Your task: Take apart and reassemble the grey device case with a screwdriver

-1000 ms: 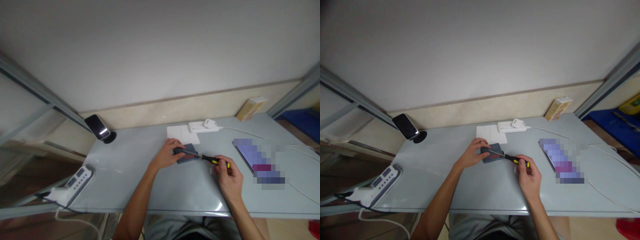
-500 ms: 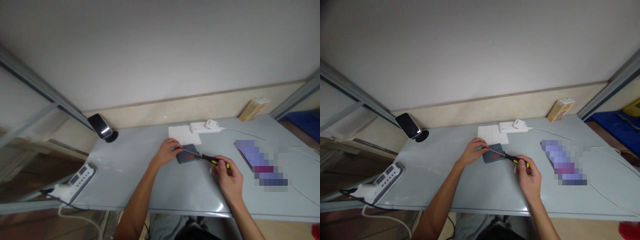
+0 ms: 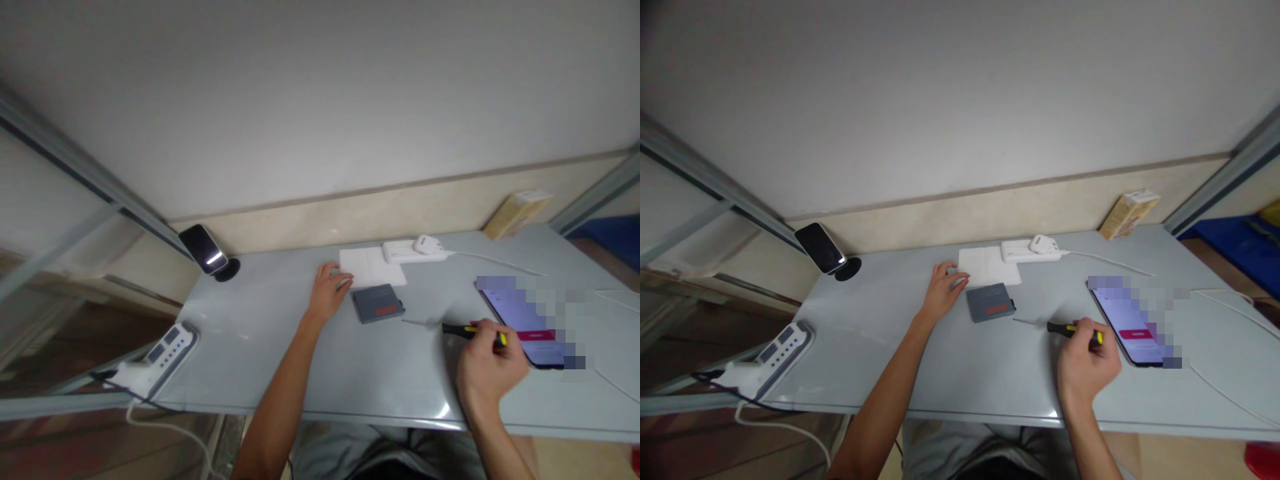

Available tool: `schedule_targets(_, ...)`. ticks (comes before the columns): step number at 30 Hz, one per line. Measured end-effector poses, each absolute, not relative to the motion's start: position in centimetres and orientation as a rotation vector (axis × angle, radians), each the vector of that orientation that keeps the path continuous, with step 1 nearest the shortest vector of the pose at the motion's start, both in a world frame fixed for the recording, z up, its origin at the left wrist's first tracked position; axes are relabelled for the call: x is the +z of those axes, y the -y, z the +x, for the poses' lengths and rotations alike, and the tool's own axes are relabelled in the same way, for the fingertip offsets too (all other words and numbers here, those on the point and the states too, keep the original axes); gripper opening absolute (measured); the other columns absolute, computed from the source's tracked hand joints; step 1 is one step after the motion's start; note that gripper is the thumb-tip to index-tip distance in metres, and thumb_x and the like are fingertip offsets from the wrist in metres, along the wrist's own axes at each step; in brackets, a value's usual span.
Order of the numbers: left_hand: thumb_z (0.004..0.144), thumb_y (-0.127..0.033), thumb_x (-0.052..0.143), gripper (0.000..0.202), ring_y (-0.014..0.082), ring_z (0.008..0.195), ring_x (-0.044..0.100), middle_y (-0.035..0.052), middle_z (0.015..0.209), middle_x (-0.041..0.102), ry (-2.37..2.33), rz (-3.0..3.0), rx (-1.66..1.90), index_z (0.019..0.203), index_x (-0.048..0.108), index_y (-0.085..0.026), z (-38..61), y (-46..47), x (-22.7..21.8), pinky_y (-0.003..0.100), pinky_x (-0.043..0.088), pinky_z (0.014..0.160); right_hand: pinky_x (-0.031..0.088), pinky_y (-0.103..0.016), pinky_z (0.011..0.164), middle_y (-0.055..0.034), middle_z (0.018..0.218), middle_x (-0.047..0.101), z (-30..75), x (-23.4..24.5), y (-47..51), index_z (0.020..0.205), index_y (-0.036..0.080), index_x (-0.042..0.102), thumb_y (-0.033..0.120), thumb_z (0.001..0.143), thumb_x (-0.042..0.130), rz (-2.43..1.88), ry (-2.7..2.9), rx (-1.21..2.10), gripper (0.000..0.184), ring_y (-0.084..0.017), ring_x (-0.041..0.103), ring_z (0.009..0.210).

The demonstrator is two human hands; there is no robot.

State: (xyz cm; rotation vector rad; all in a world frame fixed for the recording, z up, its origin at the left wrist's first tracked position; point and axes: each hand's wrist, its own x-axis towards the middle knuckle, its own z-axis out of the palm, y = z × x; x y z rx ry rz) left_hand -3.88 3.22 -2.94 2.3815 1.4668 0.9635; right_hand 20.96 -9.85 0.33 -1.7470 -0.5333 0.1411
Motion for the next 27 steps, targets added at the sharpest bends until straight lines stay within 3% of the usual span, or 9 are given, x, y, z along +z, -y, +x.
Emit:
schedule_targets(5,0.096,-0.03,0.064,0.019,0.0245,0.113,0.051,0.0087,0.121,0.056,-1.429,2.422,0.937,0.11,0.076,-0.026,-3.9,-3.1,-2.8,0.041,0.049,0.102,0.037,-0.031,0.061,-0.0022,0.069,0.06,21.1,0.1,9.8,0.078,0.016,0.066,0.038,0.088,0.058,-1.709,0.54,0.176,0.025,-0.015,0.048,0.06)
schedule_targets(15,0.098,-0.023,0.057,0.018,0.0191,0.096,0.058,0.0069,0.105,0.066,-1.189,2.429,1.117,0.094,0.075,-0.022,-2.6,-2.1,-1.1,0.036,0.052,0.091,0.035,-0.029,0.057,0.0012,0.063,0.055,20.9,0.5,9.7,0.079,0.016,0.069,0.037,0.084,0.059,-1.725,0.522,0.247,0.024,-0.014,0.046,0.057)
schedule_targets(19,0.097,-0.024,0.057,0.018,0.0188,0.09,0.062,0.0068,0.096,0.069,-1.021,2.464,1.013,0.095,0.074,-0.02,-1.7,-1.2,-0.4,0.036,0.053,0.088,0.033,-0.029,0.056,0.0025,0.06,0.052,21.0,0.4,9.7,0.077,0.016,0.068,0.036,0.084,0.058,-1.737,0.55,0.256,0.023,-0.013,0.045,0.055)
schedule_targets(27,0.09,-0.018,0.058,0.021,0.0189,0.09,0.065,0.0077,0.098,0.069,-1.0,2.395,0.831,0.104,0.073,-0.019,-1.2,-0.4,0.2,0.031,0.055,0.086,0.033,-0.028,0.055,0.0031,0.058,0.051,21.0,0.4,9.7,0.078,0.016,0.068,0.037,0.084,0.059,-1.733,0.532,0.237,0.024,-0.013,0.044,0.054)
